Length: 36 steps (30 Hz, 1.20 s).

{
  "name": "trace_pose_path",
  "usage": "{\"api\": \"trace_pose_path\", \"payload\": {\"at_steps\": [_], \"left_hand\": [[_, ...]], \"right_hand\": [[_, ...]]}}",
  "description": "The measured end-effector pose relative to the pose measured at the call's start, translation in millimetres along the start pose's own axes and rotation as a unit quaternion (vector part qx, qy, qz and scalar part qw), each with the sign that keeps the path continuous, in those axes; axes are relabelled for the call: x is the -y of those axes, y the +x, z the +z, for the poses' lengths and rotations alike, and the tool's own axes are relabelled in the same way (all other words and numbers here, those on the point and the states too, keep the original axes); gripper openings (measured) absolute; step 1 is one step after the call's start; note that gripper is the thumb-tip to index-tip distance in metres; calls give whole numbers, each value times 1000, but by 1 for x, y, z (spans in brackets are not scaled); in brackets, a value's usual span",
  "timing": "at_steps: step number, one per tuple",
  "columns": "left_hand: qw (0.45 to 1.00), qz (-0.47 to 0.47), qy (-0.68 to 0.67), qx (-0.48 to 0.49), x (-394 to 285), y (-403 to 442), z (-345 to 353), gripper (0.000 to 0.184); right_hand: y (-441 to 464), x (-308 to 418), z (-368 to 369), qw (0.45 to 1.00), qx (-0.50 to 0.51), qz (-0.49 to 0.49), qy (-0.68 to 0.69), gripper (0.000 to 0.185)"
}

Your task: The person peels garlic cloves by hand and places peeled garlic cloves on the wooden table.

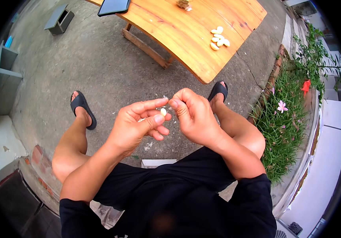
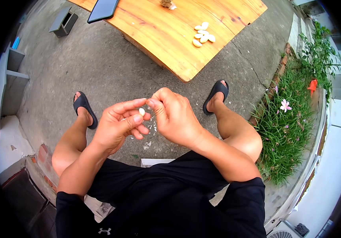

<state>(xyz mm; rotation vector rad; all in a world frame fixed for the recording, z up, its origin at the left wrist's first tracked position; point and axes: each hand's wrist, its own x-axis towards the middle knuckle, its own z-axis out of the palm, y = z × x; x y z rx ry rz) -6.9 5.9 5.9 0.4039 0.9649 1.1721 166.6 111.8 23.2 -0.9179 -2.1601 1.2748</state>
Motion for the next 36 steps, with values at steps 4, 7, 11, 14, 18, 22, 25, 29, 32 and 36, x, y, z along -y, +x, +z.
{"api": "trace_pose_path", "payload": {"at_steps": [4, 7, 11, 14, 18, 22, 25, 29, 32, 36], "left_hand": [[998, -11, -64, 7, 1, 0, -3, 33], [997, -20, -76, 0, 0, 0, -3, 31], [997, -23, -74, -11, 1, 0, -4, 28], [997, -14, -72, -19, 3, 1, -6, 26], [999, 21, -7, -39, 6, 0, -1, 24], [999, 15, -4, -36, 7, -1, -2, 26], [999, 21, -4, -25, 9, -2, -3, 25], [999, 22, 12, -38, 7, -3, -1, 25], [999, 18, 1, -35, 5, -3, -2, 28], [999, -1, -41, -15, 3, -1, -4, 37]], "right_hand": [[3, 6, -18, 996, 56, 59, -28, 25], [4, 9, -26, 994, 65, 51, -70, 18], [4, -3, -10, 986, -11, 32, 161, 12], [-1, -4, -9, 970, 65, 77, 222, 13], [-4, 0, -5, 974, 75, 103, 186, 13], [-5, -7, -3, 970, 67, 116, 203, 10], [-8, 1, -2, 966, 62, 143, 204, 7], [-7, -4, 1, 976, 81, 118, 166, 13], [-9, -7, 3, 965, 100, 131, 206, 16], [-7, -9, 2, 951, 108, 138, 256, 16]]}}
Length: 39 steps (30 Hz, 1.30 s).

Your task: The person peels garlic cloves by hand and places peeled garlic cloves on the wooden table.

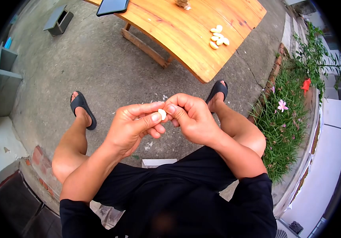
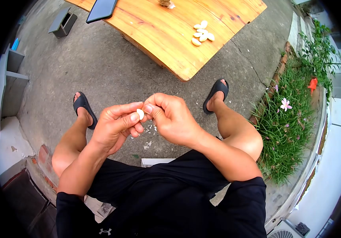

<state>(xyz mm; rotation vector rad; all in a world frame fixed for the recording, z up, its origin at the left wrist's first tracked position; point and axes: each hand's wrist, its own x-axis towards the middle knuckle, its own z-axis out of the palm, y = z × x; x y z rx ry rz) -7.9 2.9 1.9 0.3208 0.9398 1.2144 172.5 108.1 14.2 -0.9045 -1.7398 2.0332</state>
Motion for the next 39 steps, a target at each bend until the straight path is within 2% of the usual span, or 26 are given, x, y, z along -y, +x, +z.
{"api": "trace_pose_path", "payload": {"at_steps": [6, 10, 13, 16, 18, 22, 25, 31, 34, 39], "left_hand": [[997, 11, -59, 47, -6, -2, 3, 50], [997, 5, -19, 74, 1, 1, -2, 50], [997, -7, -18, 70, 2, 2, 1, 48], [996, -4, -53, 66, -3, 0, 7, 47], [994, 7, -75, 80, -4, 0, 6, 47], [998, 13, 11, 53, 0, 1, 3, 49], [999, 21, 24, 37, 3, 0, 2, 48], [998, 37, 36, 45, 5, -1, 4, 45], [996, 46, 62, 41, 6, -2, 5, 46], [995, 48, 83, 41, 7, -3, 4, 47]], "right_hand": [[1, 19, -7, 992, 77, 19, 99, 19], [3, 15, -9, 987, 112, -15, 112, 19], [3, 11, -12, 975, 100, 57, 188, 16], [3, 12, -13, 979, 65, 65, 180, 15], [2, 12, -10, 986, 52, 31, 154, 14], [1, 2, 0, 991, 35, -27, 127, 14], [2, 0, 0, 990, 30, -24, 136, 12], [0, 2, 6, 964, 45, 37, 260, 17], [3, -7, 1, 971, 26, 53, 231, 24], [0, 6, 10, 995, -10, 7, 96, 29]]}}
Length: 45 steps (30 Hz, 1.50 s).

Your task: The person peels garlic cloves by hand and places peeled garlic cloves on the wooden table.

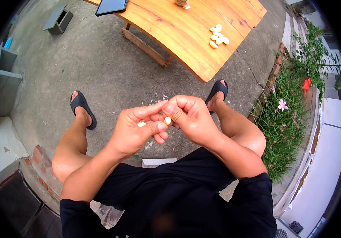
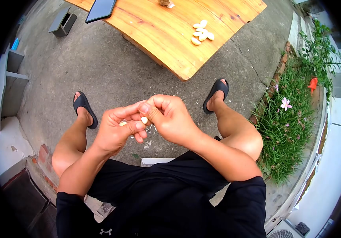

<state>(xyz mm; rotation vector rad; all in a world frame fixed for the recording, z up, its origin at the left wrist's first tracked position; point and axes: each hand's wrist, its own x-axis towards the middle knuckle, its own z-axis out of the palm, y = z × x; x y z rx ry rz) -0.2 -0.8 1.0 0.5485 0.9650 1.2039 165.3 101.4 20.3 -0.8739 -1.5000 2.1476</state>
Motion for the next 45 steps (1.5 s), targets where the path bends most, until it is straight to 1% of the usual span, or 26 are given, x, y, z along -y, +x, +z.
{"api": "trace_pose_path", "payload": {"at_steps": [1, 4, 7, 9, 10, 11, 14, 18, 21, 24, 27, 30, 31, 33, 34, 35, 38, 39, 40, 41, 44, 45], "left_hand": [[1000, 9, -10, 4, 1, 0, 0, 47], [998, 35, -39, 19, 3, 3, 0, 46], [997, 43, -65, 27, 1, 3, -1, 43], [996, 32, -81, 14, -2, 2, -1, 38], [997, 30, -65, 10, -2, 2, -1, 37], [998, 29, -50, 5, -1, 3, -1, 37], [999, 30, -33, -4, 4, 2, -5, 34], [998, 30, -48, -9, 0, 0, -5, 31], [995, 36, -95, -9, -3, 0, -6, 27], [990, 53, -130, -20, -5, 3, -9, 24], [991, 41, -124, -29, -4, 4, -9, 17], [993, 19, -108, -42, -2, 5, -7, 12], [993, 19, -104, -60, -5, 4, -3, 11], [993, 15, -113, -34, -5, 5, -7, 12], [993, 12, -118, -21, -6, 5, -8, 12], [995, 13, -98, -16, -6, 5, -8, 17], [992, -5, -123, -7, -5, 8, -7, 23], [988, -21, -154, -13, -6, 9, -8, 24], [982, -37, -185, -20, -6, 9, -11, 26], [974, -53, -218, -28, -6, 9, -13, 27], [968, -59, -236, -65, -3, 16, -17, 18], [968, -63, -232, -71, -6, 16, -14, 14]], "right_hand": [[-1, 1, 0, 1000, -8, -6, -22, 30], [0, 0, -4, 999, -17, 29, -32, 29], [1, -1, -9, 994, 6, 39, 99, 30], [2, 0, -11, 992, 10, 32, 119, 32], [2, 0, -11, 991, 12, 29, 129, 32], [2, 3, -9, 998, 2, 7, 67, 32], [1, 2, -5, 999, 5, 9, 36, 29], [5, 9, -20, 998, 57, 33, -16, 18], [6, 4, -21, 994, 68, 24, 85, 20], [3, 9, -16, 990, 78, 19, 112, 28], [3, 10, -9, 994, 63, -11, 88, 25], [3, 3, -11, 996, 10, -70, -63, 18], [3, 3, -4, 990, -31, -112, -76, 8], [0, 16, -6, 981, -10, -119, -154, 9], [-2, 22, -7, 974, 0, -122, -192, 10], [-2, 28, -6, 965, 4, -149, -214, 11], [-4, 38, -8, 912, 15, -267, -311, 13], [-3, 41, -9, 881, -22, -332, -337, 13], [0, 50, -14, 859, -51, -372, -349, 11], [2, 60, -23, 842, -107, -378, -371, 11], [16, 75, -62, 767, -259, -368, -458, 10], [20, 76, -70, 751, -275, -367, -475, 10]]}}
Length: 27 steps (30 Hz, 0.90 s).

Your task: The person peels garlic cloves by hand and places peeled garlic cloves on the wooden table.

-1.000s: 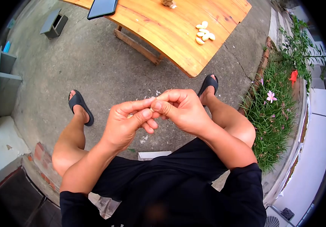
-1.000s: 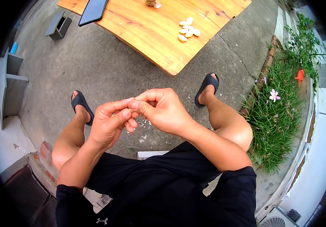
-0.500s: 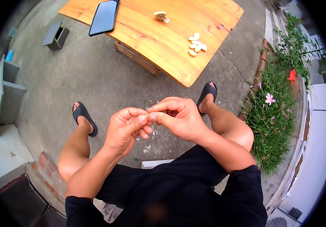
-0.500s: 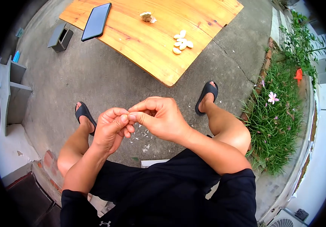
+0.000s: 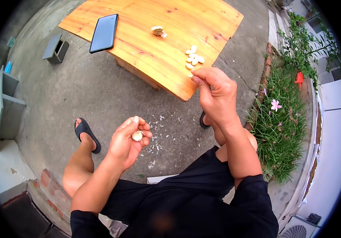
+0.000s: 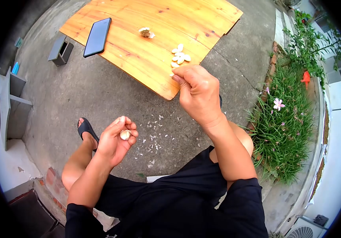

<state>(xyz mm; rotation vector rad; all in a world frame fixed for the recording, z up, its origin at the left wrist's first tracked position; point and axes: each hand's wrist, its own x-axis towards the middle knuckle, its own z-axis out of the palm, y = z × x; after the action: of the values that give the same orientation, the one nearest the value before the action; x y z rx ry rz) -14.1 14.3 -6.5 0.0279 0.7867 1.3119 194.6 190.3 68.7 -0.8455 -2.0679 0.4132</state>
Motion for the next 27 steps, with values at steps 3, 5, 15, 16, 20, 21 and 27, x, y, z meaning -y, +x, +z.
{"api": "trace_pose_path", "payload": {"at_steps": [3, 5, 15, 16, 20, 21, 27], "left_hand": [[1000, -8, -5, 13, -2, -2, 12, 17], [998, -12, -28, 57, -3, -4, 9, 28], [994, 2, 30, 107, -13, -13, 25, 29], [992, -7, 31, 120, -15, -13, 23, 31], [988, -5, 15, 154, -14, -9, 8, 35], [988, 1, 19, 154, -13, -8, 4, 35], [992, 40, 17, 116, -8, -10, 11, 31]], "right_hand": [[2, -15, 4, 998, -10, -10, -61, 10], [1, -17, 10, 998, -11, 3, -66, 11], [4, -24, 21, 990, -58, -59, -113, 9], [3, -23, 21, 991, -57, -63, -107, 11], [-2, -14, 17, 994, -44, -53, -89, 19], [-3, -10, 15, 995, -39, -43, -87, 21], [-16, 35, 4, 988, 113, -24, 102, 33]]}}
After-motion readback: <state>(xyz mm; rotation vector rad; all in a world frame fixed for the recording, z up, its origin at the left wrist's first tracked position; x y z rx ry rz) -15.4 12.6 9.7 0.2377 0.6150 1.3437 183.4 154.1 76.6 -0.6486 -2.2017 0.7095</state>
